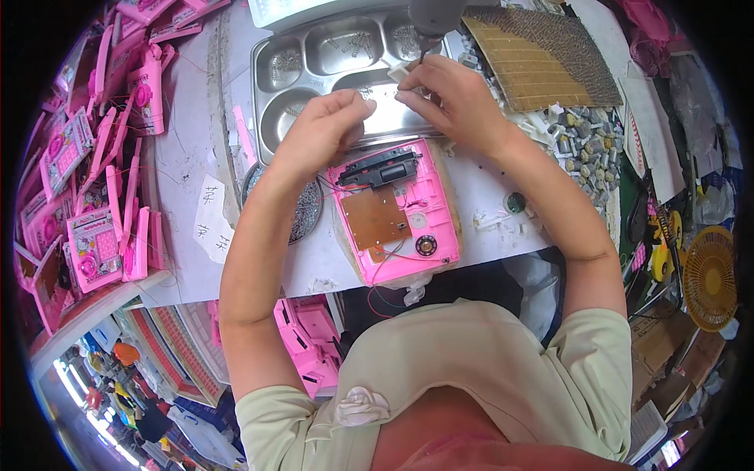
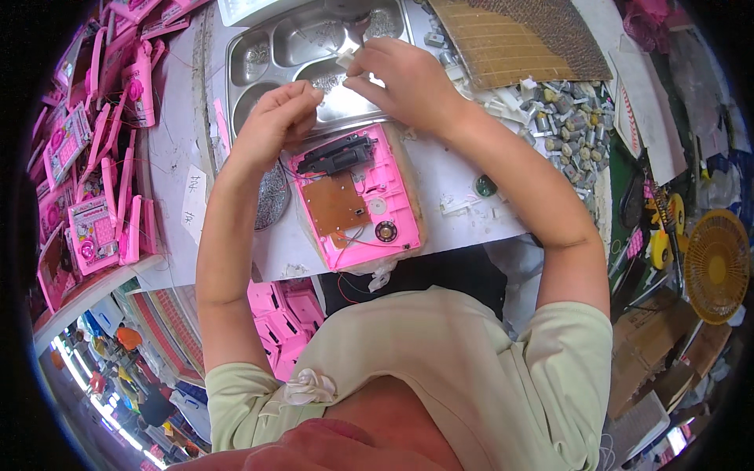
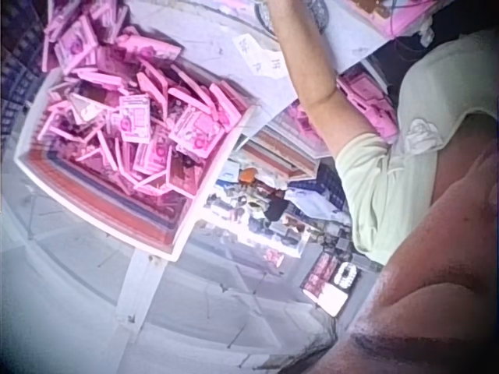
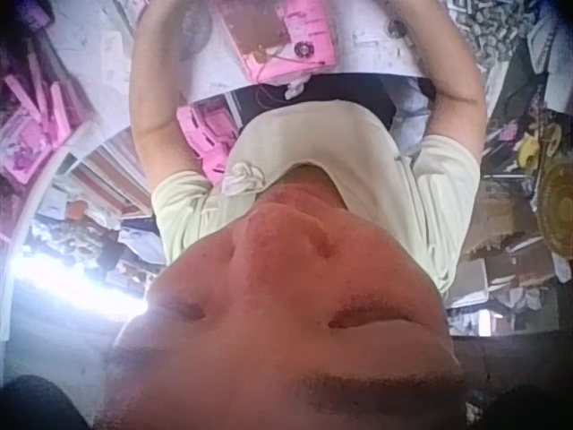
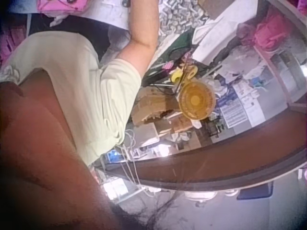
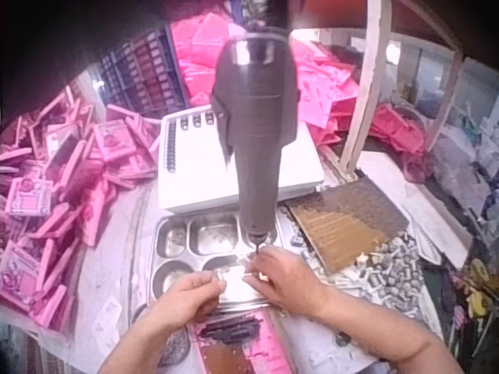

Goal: Assembling electronic components and soldering wires inside a pink plastic toy casing.

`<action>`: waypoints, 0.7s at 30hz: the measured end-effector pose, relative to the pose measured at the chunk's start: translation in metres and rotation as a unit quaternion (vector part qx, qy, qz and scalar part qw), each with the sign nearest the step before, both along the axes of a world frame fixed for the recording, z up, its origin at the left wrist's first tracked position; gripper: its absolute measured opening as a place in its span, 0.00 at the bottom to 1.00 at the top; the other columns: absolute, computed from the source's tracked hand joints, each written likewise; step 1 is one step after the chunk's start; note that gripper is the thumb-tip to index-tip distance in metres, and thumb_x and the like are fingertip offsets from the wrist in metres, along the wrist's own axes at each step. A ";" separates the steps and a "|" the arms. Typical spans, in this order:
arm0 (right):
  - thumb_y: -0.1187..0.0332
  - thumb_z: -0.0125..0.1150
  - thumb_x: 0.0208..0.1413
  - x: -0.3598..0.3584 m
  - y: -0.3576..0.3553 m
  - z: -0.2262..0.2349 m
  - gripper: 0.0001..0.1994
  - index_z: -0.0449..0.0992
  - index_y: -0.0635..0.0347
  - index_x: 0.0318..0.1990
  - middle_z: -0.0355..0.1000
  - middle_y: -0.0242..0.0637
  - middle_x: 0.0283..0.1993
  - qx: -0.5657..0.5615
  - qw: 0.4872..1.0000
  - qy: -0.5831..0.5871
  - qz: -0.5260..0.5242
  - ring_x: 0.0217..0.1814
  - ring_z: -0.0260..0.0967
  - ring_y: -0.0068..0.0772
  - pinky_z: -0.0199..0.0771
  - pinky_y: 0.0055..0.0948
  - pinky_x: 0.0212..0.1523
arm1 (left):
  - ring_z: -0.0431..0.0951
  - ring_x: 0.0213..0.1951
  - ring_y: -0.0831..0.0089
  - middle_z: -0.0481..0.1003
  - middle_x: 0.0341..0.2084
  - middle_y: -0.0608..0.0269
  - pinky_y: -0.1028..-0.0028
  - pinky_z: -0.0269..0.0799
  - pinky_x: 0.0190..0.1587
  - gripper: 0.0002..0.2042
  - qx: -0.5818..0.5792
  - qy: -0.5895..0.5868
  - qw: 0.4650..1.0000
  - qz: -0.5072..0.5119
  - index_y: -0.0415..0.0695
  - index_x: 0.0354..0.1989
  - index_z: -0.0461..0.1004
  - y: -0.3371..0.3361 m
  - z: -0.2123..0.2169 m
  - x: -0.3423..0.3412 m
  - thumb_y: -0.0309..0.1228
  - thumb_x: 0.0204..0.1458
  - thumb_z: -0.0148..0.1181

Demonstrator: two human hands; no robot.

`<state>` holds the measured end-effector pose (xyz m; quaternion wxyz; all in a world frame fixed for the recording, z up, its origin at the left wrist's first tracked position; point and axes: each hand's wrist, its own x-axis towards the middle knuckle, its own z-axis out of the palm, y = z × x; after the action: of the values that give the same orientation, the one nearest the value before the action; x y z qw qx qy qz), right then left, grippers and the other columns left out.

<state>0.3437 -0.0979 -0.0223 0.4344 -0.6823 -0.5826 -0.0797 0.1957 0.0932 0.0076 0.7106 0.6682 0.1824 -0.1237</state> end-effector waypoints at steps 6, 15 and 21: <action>0.63 0.66 0.54 0.002 -0.007 0.010 0.08 0.79 0.58 0.34 0.75 0.38 0.35 -0.055 0.996 0.009 -0.068 0.39 0.75 0.45 0.77 0.40 0.39 | 0.69 0.18 0.71 0.72 0.17 0.63 0.74 0.62 0.24 0.16 0.491 -0.162 0.854 0.049 0.43 0.25 0.77 0.022 0.000 0.008 0.42 0.61 0.61; 0.60 0.65 0.55 0.008 -0.012 0.005 0.09 0.79 0.56 0.34 0.76 0.37 0.35 -0.122 0.990 -0.011 -0.067 0.41 0.75 0.44 0.76 0.42 0.42 | 0.76 0.41 0.61 0.76 0.30 0.62 0.58 0.69 0.46 0.07 0.781 -0.155 0.595 -0.109 0.46 0.28 0.81 -0.007 -0.032 0.031 0.36 0.47 0.67; 0.62 0.69 0.52 0.007 -0.016 0.009 0.09 0.80 0.57 0.35 0.76 0.37 0.36 -0.133 0.990 -0.035 -0.017 0.39 0.74 0.44 0.74 0.39 0.40 | 0.78 0.36 0.61 0.78 0.31 0.61 0.62 0.73 0.41 0.07 0.615 -0.182 0.763 -0.074 0.40 0.31 0.79 0.001 -0.005 0.025 0.31 0.47 0.65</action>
<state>0.3510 -0.1142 -0.0135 0.3182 -0.7405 -0.5911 -0.0328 0.2203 0.0943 0.0029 0.1554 0.9834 0.0364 0.0865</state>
